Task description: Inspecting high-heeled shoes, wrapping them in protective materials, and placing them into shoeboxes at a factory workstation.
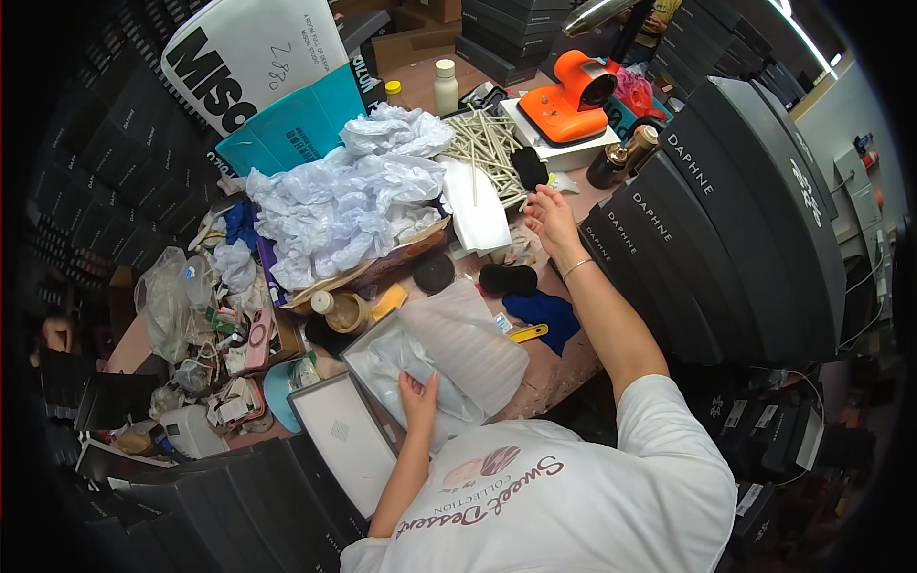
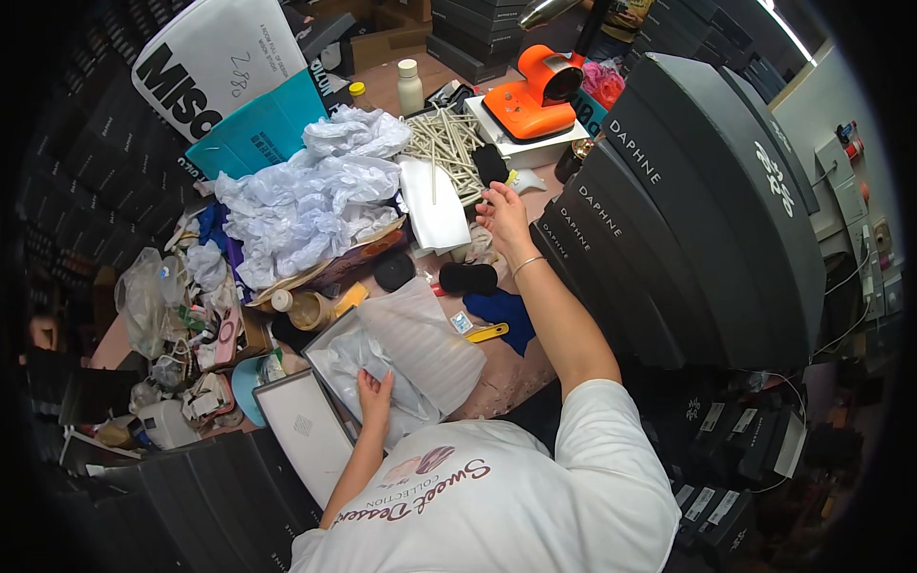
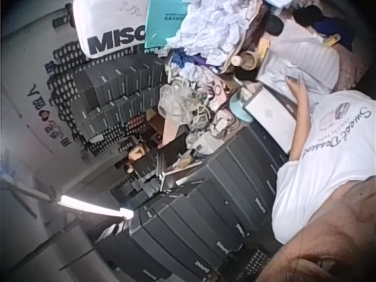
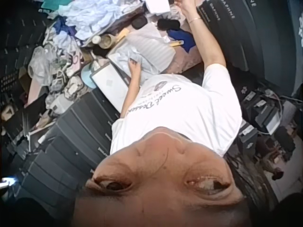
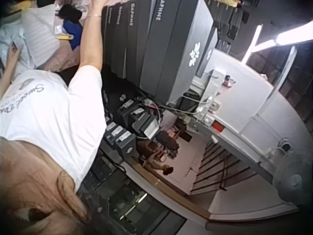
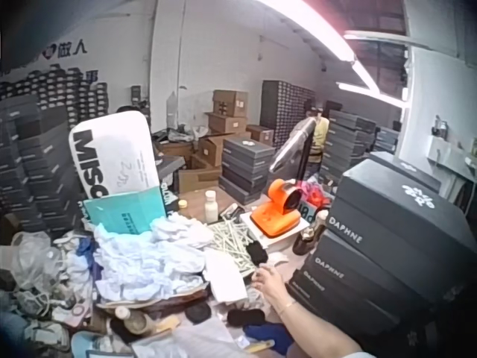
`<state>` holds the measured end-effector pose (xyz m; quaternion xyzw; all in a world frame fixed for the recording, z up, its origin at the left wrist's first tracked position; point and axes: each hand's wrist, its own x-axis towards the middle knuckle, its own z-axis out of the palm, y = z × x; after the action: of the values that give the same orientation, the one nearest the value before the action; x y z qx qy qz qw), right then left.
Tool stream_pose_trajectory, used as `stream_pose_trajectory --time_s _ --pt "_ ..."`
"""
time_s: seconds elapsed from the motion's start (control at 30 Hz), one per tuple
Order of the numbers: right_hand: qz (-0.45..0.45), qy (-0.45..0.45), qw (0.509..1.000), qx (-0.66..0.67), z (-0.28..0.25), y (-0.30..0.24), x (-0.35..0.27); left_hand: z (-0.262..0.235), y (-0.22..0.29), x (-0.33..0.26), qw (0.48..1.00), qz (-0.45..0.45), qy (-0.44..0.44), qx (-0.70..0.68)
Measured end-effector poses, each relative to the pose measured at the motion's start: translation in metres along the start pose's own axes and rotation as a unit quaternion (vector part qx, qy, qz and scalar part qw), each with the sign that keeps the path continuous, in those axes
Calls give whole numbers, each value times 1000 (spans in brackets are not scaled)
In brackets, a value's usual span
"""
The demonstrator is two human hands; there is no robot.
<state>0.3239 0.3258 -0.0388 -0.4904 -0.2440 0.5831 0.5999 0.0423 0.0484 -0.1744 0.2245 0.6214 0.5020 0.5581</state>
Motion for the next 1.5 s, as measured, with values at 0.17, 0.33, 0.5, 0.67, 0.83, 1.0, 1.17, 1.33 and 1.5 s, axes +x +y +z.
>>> stream_pose_trajectory --time_s 0.17,0.33,0.5,0.67,0.83,1.0,1.17,1.33,1.5 --pt "42 -68 997 -7 -5 18 -53 10 6 9 998 -32 48 10" --pt "195 -171 958 -120 -52 58 -132 22 21 5 994 -58 92 -25" --pt "387 -503 634 -442 -64 72 -204 14 -1 2 989 2 48 -141" --pt "220 -337 860 -314 -59 136 -207 15 -20 13 995 24 88 -38" --pt "88 -371 875 -298 -7 112 -211 -11 60 -72 961 213 115 136" --pt "-232 -650 516 -507 29 160 -263 -11 97 -123 900 327 0 288" --pt "-17 -787 331 -521 78 113 -267 -37 7 -103 900 228 15 371" --pt "-114 -691 492 -517 202 141 -300 -9 -17 -110 776 288 64 557" --pt "-155 -656 624 -396 209 289 -329 -12 -23 -107 823 304 28 479"
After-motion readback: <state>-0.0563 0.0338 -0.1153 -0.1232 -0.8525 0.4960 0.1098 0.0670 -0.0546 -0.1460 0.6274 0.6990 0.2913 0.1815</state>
